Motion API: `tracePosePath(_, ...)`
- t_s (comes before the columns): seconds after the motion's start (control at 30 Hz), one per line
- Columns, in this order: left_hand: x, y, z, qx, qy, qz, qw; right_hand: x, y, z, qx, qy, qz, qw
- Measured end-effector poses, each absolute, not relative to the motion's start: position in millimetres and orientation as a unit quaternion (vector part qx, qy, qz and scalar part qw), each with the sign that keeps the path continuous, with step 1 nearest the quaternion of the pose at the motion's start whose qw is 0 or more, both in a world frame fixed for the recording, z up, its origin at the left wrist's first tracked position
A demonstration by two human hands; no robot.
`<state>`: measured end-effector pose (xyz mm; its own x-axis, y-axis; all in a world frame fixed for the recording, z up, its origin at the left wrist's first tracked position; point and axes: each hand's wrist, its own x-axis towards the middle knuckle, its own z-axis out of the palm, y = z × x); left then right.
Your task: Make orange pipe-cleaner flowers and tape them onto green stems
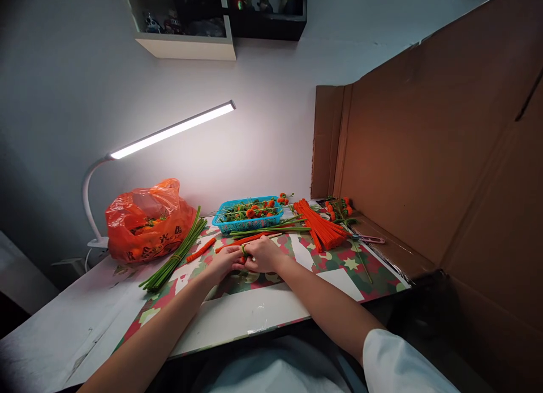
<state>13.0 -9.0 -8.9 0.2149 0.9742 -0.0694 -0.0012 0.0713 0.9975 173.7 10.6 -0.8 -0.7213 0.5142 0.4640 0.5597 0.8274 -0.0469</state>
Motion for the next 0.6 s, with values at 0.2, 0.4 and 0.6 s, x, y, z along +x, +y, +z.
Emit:
tracePosePath(0.2, 14.9, -12.1, -5.7, 0.535, 0.442, 0.447, 0.564, 179.9, 11.2, -1.7, -0.319, -0.895, 0.062, 0.307)
tracePosePath(0.4, 15.7, -11.1, -2.8, 0.524, 0.434, 0.529, 0.507, 177.8, 13.7, -5.8, -0.318, -0.846, 0.154, 0.4)
tracePosePath(0.6, 16.3, -11.6, 0.5, 0.524, 0.435, 0.53, 0.505, 172.3, 12.2, -6.1, -0.33, -0.811, 0.21, 0.435)
